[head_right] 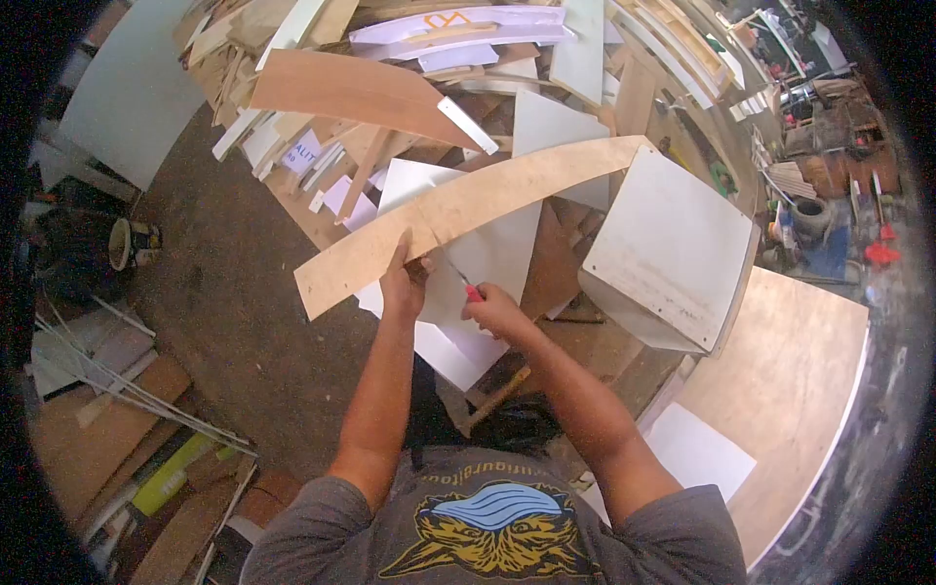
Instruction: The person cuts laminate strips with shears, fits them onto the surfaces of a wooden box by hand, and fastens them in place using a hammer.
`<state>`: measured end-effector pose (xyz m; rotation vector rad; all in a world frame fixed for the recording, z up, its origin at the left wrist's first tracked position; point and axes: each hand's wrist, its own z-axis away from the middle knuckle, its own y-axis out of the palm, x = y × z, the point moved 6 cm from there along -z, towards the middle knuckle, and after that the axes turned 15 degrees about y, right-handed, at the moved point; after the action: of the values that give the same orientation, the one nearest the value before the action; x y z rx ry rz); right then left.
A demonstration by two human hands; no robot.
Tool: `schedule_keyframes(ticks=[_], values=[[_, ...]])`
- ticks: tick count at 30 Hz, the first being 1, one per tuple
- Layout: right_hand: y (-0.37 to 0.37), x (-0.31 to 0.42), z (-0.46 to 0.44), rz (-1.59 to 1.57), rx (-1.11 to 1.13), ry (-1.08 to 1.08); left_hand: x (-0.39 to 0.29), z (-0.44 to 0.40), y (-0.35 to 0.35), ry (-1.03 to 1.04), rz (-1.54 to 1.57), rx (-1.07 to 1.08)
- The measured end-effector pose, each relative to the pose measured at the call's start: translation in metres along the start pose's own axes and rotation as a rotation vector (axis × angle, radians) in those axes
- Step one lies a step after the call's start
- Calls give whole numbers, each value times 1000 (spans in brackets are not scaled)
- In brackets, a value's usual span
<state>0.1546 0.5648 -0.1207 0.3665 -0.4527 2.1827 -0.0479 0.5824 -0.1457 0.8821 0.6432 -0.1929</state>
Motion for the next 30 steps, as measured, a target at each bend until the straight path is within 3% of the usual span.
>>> schedule_keyframes(ticks=[6, 9, 12, 15, 18, 24, 27, 30], values=[[-15, 0, 16, -317, -230, -90, -3, 1, 1, 33, 12, 24], [-9, -4, 13, -356, -134, -192, -4, 3, 3, 12, 14, 27], [-7, -5, 6, -199, -283, -483, -3, 0, -2, -14, -10, 4], [-18, 47, 34, -309, -394, -452, -2, 1, -4, -33, -6, 20], [-23, 69, 0, -638, -179, -206, 14, -10, -16, -107, 57, 100], [-17, 77, -32, -537, -436, -300, 12, -12, -18, -105, 22, 113], [-16, 72, -37, -502, -491, -264, 17, -3, -24, -207, -11, -22], [-19, 72, -35, -402, -542, -149, 24, -3, -25, -210, 48, 3]])
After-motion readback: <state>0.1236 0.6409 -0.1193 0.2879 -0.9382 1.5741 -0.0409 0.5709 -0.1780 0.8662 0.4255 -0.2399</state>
